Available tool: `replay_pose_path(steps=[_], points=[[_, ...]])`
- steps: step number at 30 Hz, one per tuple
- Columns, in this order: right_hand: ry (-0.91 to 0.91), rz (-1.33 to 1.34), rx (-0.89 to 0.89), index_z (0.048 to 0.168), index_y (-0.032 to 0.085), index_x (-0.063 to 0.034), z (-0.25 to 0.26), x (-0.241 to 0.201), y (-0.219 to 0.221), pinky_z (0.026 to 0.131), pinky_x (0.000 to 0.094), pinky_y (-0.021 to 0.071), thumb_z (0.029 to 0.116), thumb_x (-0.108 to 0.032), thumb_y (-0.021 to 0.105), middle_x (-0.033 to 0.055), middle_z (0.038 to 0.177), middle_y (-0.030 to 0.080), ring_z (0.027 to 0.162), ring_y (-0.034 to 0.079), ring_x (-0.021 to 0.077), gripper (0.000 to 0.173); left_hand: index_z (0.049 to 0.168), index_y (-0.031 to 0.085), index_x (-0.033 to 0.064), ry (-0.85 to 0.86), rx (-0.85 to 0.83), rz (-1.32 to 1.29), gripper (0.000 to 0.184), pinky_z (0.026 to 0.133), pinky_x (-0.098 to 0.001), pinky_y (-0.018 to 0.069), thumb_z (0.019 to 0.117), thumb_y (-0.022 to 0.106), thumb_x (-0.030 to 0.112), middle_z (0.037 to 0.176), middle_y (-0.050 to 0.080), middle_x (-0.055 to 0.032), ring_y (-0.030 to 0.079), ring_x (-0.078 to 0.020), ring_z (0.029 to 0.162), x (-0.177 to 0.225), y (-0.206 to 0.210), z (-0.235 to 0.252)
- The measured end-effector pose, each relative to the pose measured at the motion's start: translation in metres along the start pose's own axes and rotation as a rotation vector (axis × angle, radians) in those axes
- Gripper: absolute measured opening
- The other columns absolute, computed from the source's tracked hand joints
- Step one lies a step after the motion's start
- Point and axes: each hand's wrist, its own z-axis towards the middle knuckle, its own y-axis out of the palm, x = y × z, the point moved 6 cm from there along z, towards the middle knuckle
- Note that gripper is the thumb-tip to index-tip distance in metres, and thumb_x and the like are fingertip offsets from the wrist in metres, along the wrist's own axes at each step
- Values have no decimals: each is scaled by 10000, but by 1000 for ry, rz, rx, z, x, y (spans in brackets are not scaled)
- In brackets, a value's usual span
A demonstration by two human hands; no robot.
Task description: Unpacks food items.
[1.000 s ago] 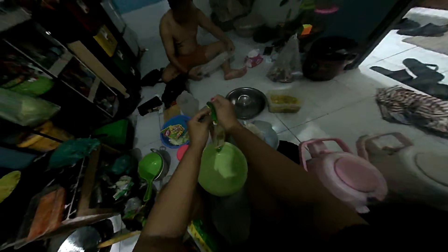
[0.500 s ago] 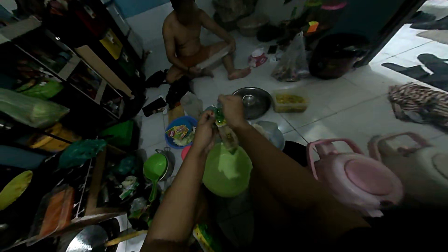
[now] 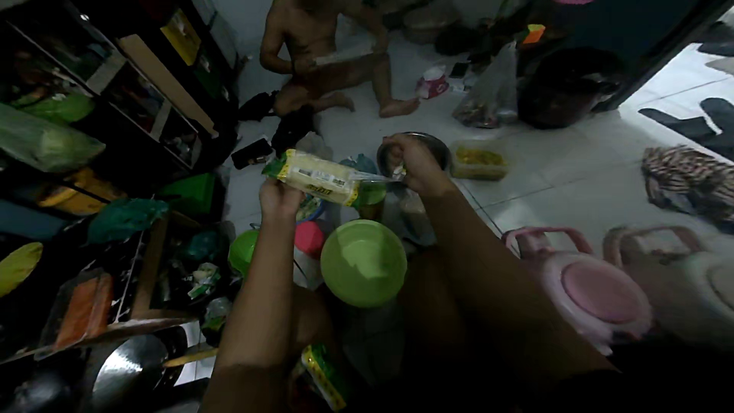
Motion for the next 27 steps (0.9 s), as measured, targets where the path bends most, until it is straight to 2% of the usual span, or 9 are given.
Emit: replay_pose_path(steps=[2, 5, 7, 9, 12, 14, 17, 20, 27], points=[[-50, -436, 32, 833, 629, -79, -6, -10, 4, 554, 268, 403, 1054, -301, 543, -34, 649, 446, 560, 415, 70, 325, 1149, 513, 108, 63, 5, -53, 262, 892, -428, 559, 1090, 287, 225, 1041, 630, -72, 650, -203, 990, 11, -1, 2], [18, -876, 49, 1032, 704, 71, -9, -16, 0, 875, 606, 493, 1055, -421, 561, 242, 1020, 678, 977, 642, 366, 512, 1240, 484, 81, 133, 82, -60, 285, 950, -466, 525, 1092, 283, 220, 1148, 598, -110, 618, -235, 1077, 28, -14, 10], [71, -1041, 25, 1022, 696, 58, -9, -7, 1, 863, 679, 484, 1045, -455, 565, 272, 1037, 682, 1003, 656, 431, 530, 1259, 482, 77, 124, 87, -73, 312, 960, -477, 524, 1099, 278, 251, 1178, 601, -115, 617, -246, 1103, 30, -20, 15], [42, -1168, 2, 1053, 699, 22, -12, -3, 10, 847, 681, 493, 1039, -422, 581, 265, 1044, 689, 1015, 663, 448, 460, 1236, 495, 85, 95, 71, -89, 306, 950, -473, 533, 1097, 287, 260, 1159, 613, -111, 627, -244, 1090, 25, -19, 17], [-185, -1266, 39, 1141, 715, 6, -16, -7, 27, 1042, 669, 405, 1037, -439, 581, 262, 1195, 653, 1208, 576, 456, 477, 1209, 491, 94, 41, 58, -42, 294, 926, -449, 541, 1097, 276, 261, 1116, 610, -100, 632, -225, 1047, 14, -9, 11], [-322, -1261, 49, 1148, 730, -7, -20, -11, 41, 1073, 658, 361, 1049, -465, 533, 253, 1195, 662, 1218, 571, 446, 509, 1186, 507, 112, -10, 30, 26, 301, 885, -431, 563, 1101, 279, 290, 1068, 630, -80, 649, -206, 999, 6, -4, 8], [-183, -1043, -180, 1267, 708, -100, -21, 7, 59, 1061, 638, 422, 1009, -538, 575, 181, 1248, 680, 1211, 606, 373, 525, 1194, 535, 111, -116, -56, 138, 352, 839, -440, 581, 1104, 271, 325, 1055, 661, -84, 668, -214, 971, -6, 0, 10], [-4, -840, -417, 1383, 594, -69, -22, 29, 74, 952, 589, 533, 988, -464, 669, 210, 1211, 679, 1082, 674, 345, 564, 1146, 560, 126, -206, -140, 205, 386, 777, -407, 594, 1105, 275, 383, 985, 674, -78, 681, -204, 906, -18, 10, 9], [68, -746, -266, 1327, 625, -43, -17, 35, 68, 916, 583, 521, 1057, -458, 544, 226, 1191, 666, 1055, 655, 353, 502, 1251, 525, 165, -152, 17, 237, 536, 825, -415, 562, 1081, 202, 557, 1101, 643, -48, 642, -186, 997, -35, 7, 6]])
